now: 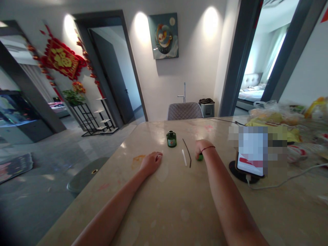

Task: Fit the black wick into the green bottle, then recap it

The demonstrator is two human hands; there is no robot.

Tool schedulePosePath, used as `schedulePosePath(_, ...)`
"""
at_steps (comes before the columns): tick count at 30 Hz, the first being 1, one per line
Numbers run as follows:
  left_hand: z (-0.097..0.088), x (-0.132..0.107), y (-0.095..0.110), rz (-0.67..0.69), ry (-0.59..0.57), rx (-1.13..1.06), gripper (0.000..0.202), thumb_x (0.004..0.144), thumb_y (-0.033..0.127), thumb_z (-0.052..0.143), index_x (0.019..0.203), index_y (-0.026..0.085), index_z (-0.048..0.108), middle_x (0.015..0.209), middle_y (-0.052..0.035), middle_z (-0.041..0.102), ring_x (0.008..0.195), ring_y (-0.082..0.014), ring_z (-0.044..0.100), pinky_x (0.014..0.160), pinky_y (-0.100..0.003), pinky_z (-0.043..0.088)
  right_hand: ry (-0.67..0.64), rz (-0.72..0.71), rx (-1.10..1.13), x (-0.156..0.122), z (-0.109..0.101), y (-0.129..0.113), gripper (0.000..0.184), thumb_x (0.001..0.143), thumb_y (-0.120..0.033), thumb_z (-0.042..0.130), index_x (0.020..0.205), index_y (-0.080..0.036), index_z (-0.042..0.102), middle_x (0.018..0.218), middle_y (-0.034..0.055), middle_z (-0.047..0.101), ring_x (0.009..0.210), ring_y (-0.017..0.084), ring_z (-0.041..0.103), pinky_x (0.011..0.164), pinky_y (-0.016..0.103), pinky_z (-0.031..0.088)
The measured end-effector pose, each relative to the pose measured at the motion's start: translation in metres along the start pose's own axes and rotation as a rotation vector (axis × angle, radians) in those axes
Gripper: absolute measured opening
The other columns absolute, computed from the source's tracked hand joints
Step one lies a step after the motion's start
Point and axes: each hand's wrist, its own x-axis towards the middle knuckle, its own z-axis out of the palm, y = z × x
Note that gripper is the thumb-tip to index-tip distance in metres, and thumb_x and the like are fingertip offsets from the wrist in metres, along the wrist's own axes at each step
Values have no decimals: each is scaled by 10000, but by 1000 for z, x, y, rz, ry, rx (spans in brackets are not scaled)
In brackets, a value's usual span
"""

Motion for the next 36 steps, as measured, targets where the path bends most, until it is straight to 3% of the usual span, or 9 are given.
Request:
schedulePosePath(3,0,0,-1,-4,-1,-8,290,842,270,380,998,200,614,965,-44,643,858,-155,577,782,-251,412,74,-86,84,4,-1,2,131,501,-192,696,536,-128,587,495,29,572,506,181,570,483,271,427)
schedulePosePath(8,1,0,-1,4,-8,-10,292,842,286,382,999,207,615,976,-45,638,873,-156,575,796,-252,406,649,-352,365,19,-4,-8,343,565,-198,668,890,-123,589,824,63,651,736,165,602,660,252,464)
schedulePosePath(12,1,0,-1,2,-4,0,295,844,287,372,991,213,616,978,-39,639,875,-158,575,787,-253,407,884,-504,559,34,1,-34,401,631,-223,644,1017,-149,567,965,80,641,865,178,598,793,315,469)
schedulePosePath(14,1,0,-1,4,1,4,299,846,286,363,987,214,617,974,-39,640,874,-161,575,786,-257,407,912,-568,690,42,4,-50,430,669,-236,622,1085,-166,543,1023,81,629,876,172,600,804,324,479)
schedulePosePath(18,1,0,0,-3,-5,8,308,849,289,359,1004,208,612,964,-46,636,874,-162,570,796,-259,404,934,-558,831,58,5,-75,509,697,-255,605,1181,-151,487,1119,117,580,886,171,599,820,324,485)
schedulePosePath(21,1,1,0,-12,-11,8,304,847,288,364,1008,209,610,951,-48,635,864,-162,571,797,-262,404,937,-559,789,68,4,-84,464,704,-235,597,1155,-166,509,1170,105,546,978,169,565,877,313,456)
schedulePosePath(26,0,0,-1,-3,-7,0,302,853,289,361,1007,213,610,944,-47,633,865,-161,573,791,-259,405,813,-518,679,75,6,-87,471,704,-220,605,1159,-158,502,1155,108,556,947,166,572,895,345,438)
schedulePosePath(30,1,0,0,-5,-6,12,299,852,287,362,1007,216,608,941,-46,634,857,-161,577,787,-258,406,756,-545,630,67,7,-85,482,713,-214,607,1178,-157,491,1130,105,577,934,167,580,890,349,439)
schedulePosePath(36,0,2,0,-10,-14,7,302,847,267,351,994,206,609,969,-55,639,898,-170,577,802,-269,406,649,-659,629,34,16,-79,472,725,-202,603,1183,-161,492,1095,96,599,856,146,611,838,316,473)
